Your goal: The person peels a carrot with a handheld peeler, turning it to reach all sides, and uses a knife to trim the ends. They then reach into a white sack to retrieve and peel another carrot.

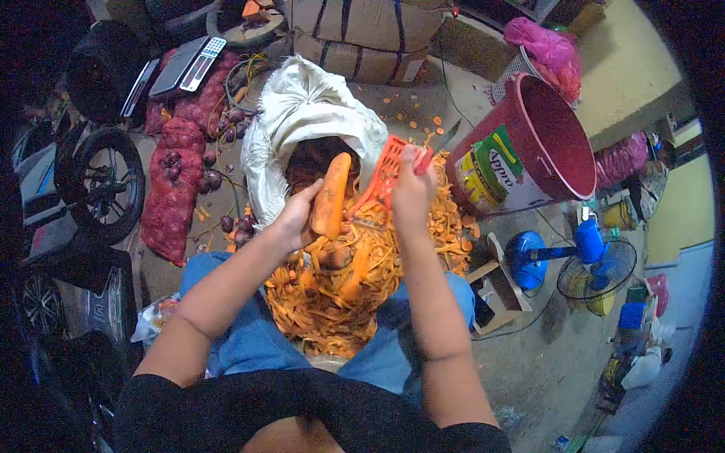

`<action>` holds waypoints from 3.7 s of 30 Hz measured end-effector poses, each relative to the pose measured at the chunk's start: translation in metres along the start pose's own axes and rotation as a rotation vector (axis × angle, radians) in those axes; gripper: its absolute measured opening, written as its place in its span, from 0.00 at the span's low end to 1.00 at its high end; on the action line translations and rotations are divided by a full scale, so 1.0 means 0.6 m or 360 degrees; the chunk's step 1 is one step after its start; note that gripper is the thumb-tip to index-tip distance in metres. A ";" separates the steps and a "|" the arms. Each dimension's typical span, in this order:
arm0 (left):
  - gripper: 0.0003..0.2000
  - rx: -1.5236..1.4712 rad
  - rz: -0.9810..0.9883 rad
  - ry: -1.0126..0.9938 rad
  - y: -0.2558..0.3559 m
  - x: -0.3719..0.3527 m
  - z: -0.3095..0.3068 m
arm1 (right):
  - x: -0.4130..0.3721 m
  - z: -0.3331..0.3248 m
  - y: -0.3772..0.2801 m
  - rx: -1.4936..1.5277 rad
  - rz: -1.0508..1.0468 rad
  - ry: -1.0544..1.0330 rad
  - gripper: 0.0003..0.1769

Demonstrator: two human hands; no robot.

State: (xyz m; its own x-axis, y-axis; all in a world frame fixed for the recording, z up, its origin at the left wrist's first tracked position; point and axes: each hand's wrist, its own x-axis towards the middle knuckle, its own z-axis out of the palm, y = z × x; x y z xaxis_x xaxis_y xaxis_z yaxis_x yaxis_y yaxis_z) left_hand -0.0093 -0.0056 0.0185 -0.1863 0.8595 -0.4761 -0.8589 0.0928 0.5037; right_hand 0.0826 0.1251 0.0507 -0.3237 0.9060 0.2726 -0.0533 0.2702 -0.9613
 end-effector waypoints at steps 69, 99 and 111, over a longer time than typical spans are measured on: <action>0.18 0.0686 -0.0377 -0.0256 -0.032 -0.026 0.035 | 0.087 -0.056 0.068 -0.0365 0.0097 0.0744 0.13; 0.19 0.0011 -0.0102 -0.0140 -0.024 0.029 -0.009 | -0.009 0.031 0.032 0.0072 0.0362 0.0156 0.14; 0.17 0.0322 0.0091 -0.0148 -0.019 0.032 0.005 | 0.021 0.007 0.037 0.0162 0.0135 0.0242 0.10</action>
State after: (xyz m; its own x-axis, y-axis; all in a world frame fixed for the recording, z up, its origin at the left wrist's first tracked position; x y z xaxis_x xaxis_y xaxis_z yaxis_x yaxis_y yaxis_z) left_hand -0.0017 0.0112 0.0056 -0.1792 0.9079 -0.3789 -0.7335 0.1333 0.6665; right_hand 0.0732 0.1411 0.0325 -0.1854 0.9649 0.1860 -0.1295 0.1636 -0.9780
